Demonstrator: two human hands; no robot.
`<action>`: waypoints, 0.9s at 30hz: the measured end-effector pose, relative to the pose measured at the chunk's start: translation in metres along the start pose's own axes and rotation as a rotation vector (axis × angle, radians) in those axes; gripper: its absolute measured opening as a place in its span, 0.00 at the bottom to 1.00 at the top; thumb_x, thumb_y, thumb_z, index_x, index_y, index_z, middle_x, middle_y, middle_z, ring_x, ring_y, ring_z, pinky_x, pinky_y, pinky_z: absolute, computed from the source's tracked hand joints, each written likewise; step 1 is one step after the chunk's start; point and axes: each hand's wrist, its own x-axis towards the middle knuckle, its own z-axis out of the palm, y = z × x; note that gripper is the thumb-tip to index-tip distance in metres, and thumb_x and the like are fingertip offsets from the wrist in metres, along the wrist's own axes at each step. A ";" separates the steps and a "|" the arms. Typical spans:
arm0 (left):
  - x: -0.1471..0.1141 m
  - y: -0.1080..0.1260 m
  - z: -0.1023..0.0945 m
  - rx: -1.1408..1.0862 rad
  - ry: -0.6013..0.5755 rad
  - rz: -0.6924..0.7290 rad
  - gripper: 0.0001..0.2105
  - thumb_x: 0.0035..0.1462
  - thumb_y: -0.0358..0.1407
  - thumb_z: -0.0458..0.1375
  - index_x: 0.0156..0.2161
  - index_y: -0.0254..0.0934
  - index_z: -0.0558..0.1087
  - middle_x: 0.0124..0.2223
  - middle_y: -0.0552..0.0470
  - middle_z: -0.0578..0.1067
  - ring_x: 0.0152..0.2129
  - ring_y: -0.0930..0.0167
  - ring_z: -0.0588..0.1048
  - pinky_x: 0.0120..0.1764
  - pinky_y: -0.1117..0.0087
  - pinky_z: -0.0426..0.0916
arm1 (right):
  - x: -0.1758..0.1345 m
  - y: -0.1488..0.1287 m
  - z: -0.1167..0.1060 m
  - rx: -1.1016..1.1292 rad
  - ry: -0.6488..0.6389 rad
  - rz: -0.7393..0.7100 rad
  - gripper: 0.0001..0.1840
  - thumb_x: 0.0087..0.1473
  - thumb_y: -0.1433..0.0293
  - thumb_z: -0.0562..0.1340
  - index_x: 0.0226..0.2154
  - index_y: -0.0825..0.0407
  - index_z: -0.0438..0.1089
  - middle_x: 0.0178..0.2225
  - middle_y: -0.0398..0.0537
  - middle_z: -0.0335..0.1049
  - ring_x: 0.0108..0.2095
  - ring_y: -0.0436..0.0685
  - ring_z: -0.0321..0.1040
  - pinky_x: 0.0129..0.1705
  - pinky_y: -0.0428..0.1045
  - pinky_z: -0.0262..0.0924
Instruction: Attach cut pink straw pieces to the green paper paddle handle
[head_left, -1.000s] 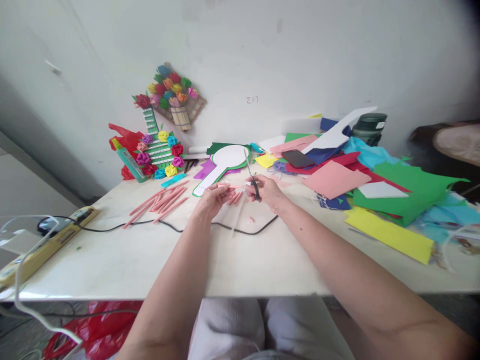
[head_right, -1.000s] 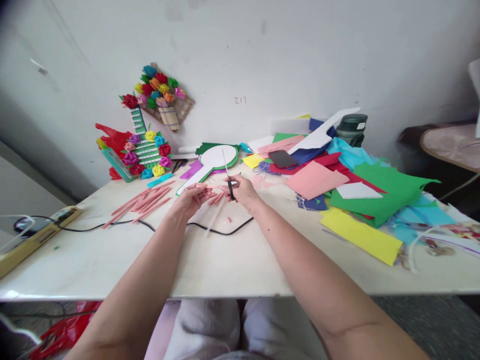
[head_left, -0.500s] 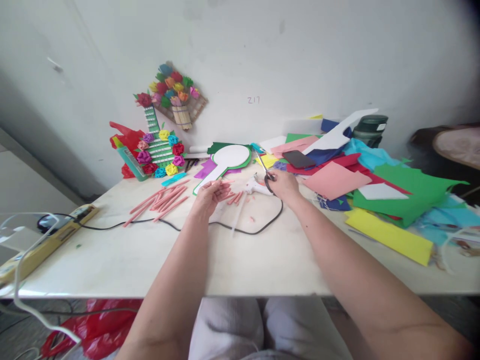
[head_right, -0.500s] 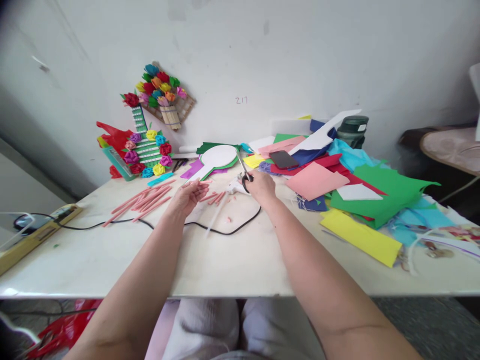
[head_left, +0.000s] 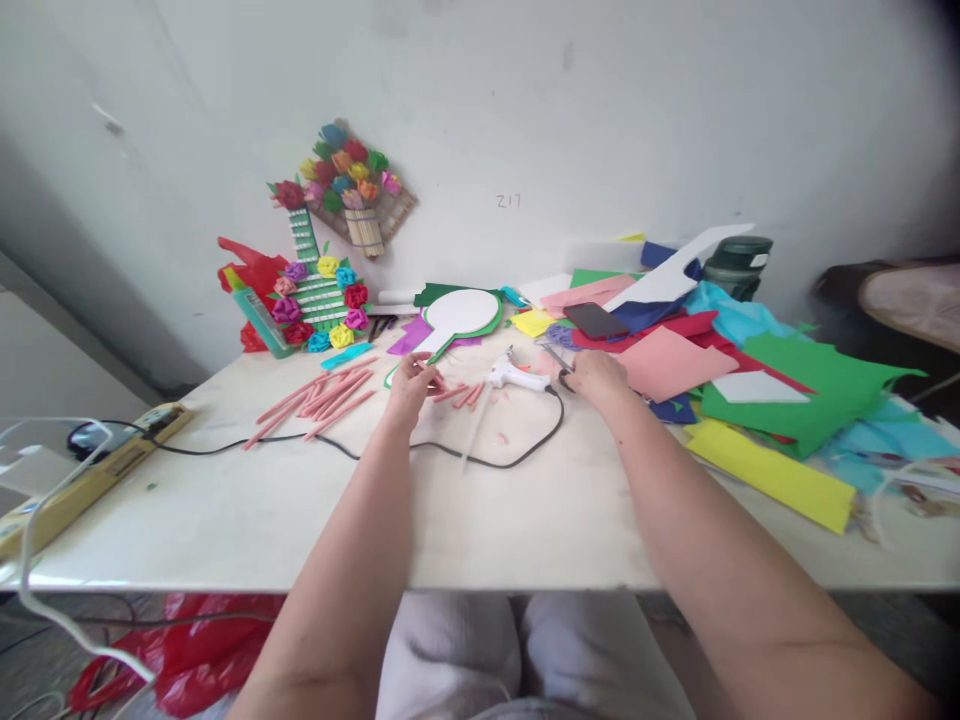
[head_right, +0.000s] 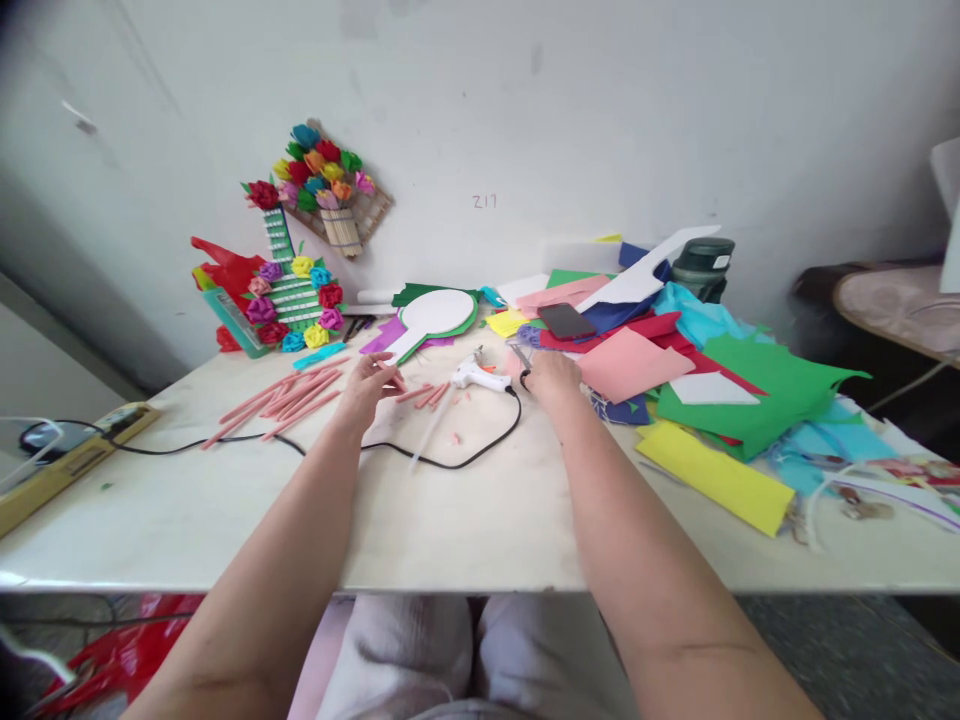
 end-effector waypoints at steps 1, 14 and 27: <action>0.002 -0.002 0.000 0.073 0.006 0.027 0.15 0.47 0.32 0.55 0.43 0.35 0.62 0.21 0.59 0.69 0.16 0.75 0.69 0.26 0.72 0.66 | 0.000 0.000 0.000 0.000 -0.015 -0.006 0.18 0.46 0.63 0.59 0.38 0.55 0.72 0.39 0.58 0.71 0.41 0.62 0.67 0.37 0.51 0.61; 0.006 -0.013 0.005 1.036 -0.035 0.192 0.15 0.48 0.41 0.57 0.42 0.40 0.72 0.32 0.48 0.74 0.32 0.65 0.71 0.33 0.69 0.60 | -0.023 -0.037 -0.001 0.058 0.139 -0.294 0.17 0.53 0.66 0.51 0.34 0.53 0.74 0.36 0.55 0.73 0.39 0.60 0.68 0.38 0.49 0.58; 0.008 -0.020 0.005 1.074 -0.081 0.241 0.12 0.48 0.39 0.56 0.34 0.38 0.78 0.35 0.44 0.75 0.34 0.64 0.70 0.37 0.69 0.62 | -0.038 -0.076 0.026 -0.030 0.047 -0.582 0.16 0.55 0.70 0.51 0.38 0.54 0.72 0.43 0.57 0.68 0.44 0.60 0.64 0.40 0.49 0.59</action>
